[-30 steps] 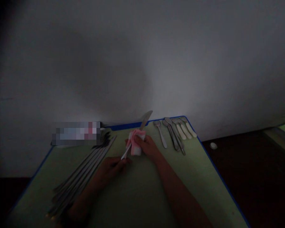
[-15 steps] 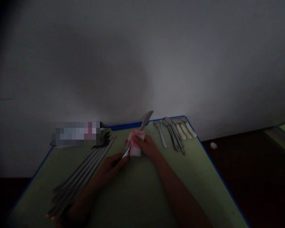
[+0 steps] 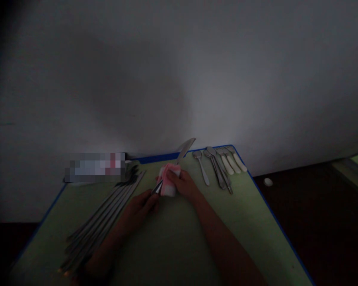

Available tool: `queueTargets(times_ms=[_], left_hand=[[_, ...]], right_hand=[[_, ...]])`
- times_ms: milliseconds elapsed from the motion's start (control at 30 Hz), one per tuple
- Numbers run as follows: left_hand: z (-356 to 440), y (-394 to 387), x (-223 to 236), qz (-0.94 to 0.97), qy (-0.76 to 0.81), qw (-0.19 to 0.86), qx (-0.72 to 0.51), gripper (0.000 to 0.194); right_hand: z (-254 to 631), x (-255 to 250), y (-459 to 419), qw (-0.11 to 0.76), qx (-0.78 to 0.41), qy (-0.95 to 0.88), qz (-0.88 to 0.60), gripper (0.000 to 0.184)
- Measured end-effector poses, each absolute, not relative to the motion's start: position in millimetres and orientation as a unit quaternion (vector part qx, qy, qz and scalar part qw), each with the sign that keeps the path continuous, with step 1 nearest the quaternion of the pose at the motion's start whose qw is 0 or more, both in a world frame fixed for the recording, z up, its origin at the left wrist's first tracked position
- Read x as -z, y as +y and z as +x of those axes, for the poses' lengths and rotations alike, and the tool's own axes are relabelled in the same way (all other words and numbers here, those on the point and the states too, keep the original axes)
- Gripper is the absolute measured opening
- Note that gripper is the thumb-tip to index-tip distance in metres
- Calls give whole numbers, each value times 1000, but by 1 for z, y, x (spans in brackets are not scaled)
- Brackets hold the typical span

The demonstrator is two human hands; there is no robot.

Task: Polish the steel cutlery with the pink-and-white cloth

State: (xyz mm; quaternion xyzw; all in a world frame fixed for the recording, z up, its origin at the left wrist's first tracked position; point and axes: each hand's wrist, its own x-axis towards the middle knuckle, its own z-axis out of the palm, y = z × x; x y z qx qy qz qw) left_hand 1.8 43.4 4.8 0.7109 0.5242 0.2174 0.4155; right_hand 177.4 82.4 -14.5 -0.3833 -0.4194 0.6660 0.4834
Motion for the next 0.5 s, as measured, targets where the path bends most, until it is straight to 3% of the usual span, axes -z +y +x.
queueTargets(times_ms=[300,500], left_hand=[[3,42,-7,714,508,418,-240,40],[3,42,-4,710,519,417,-229,39]], right_hand=[[176,11,81,492,-664,-414,-381,45],[180,16,82,448,-648,-485,-380,41]])
